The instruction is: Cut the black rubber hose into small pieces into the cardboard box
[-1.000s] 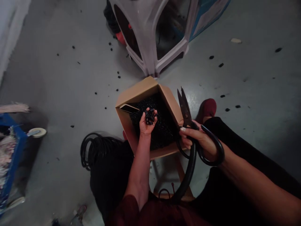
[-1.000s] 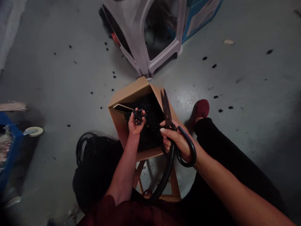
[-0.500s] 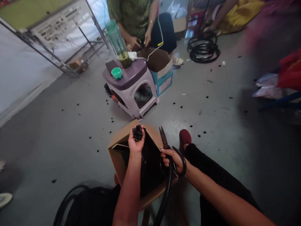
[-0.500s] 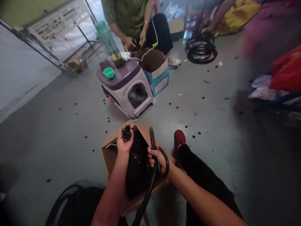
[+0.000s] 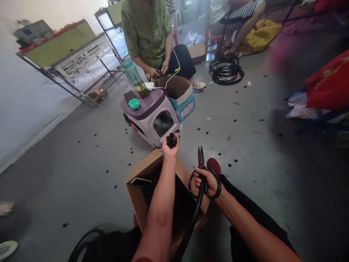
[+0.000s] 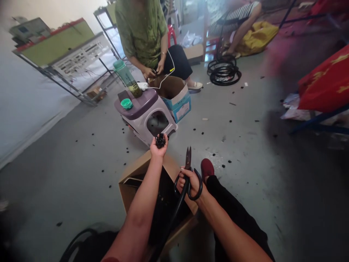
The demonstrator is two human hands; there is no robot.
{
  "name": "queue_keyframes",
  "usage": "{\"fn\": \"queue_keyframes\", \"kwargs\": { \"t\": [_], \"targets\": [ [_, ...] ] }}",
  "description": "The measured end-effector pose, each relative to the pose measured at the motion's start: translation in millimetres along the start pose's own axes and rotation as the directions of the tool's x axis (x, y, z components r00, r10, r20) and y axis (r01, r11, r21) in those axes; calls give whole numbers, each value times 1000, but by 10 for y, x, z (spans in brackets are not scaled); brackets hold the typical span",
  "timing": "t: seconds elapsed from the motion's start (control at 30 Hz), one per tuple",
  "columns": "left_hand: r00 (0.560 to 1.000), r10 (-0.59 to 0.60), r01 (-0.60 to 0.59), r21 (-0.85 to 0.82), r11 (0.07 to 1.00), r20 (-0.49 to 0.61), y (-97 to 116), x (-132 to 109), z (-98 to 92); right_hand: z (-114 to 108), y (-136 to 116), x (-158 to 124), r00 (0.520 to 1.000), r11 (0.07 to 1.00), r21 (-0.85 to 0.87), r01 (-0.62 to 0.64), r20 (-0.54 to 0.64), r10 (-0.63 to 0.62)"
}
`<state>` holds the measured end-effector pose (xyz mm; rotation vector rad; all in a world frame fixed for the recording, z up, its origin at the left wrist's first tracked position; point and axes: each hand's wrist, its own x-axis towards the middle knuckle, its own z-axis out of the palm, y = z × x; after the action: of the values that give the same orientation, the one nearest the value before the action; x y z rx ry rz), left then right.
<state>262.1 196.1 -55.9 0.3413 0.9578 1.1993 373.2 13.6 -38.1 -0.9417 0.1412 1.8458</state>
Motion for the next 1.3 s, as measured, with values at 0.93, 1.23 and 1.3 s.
{"fn": "queue_keyframes", "kwargs": {
  "t": [0.93, 1.23, 1.3],
  "targets": [
    [992, -107, 79, -361, 929, -59, -53, 237, 210, -24, -76, -68, 995, 995, 98, -15, 98, 5],
    [990, -133, 96, -435, 895, -55, 7, 246, 245, 90, -41, -86, 998, 994, 93, -52, 25, 50],
    [989, -137, 102, -444, 890, -47, 26, 232, 262, 109, -17, -62, 997, 994, 89, -68, 29, 66]
  ]
}}
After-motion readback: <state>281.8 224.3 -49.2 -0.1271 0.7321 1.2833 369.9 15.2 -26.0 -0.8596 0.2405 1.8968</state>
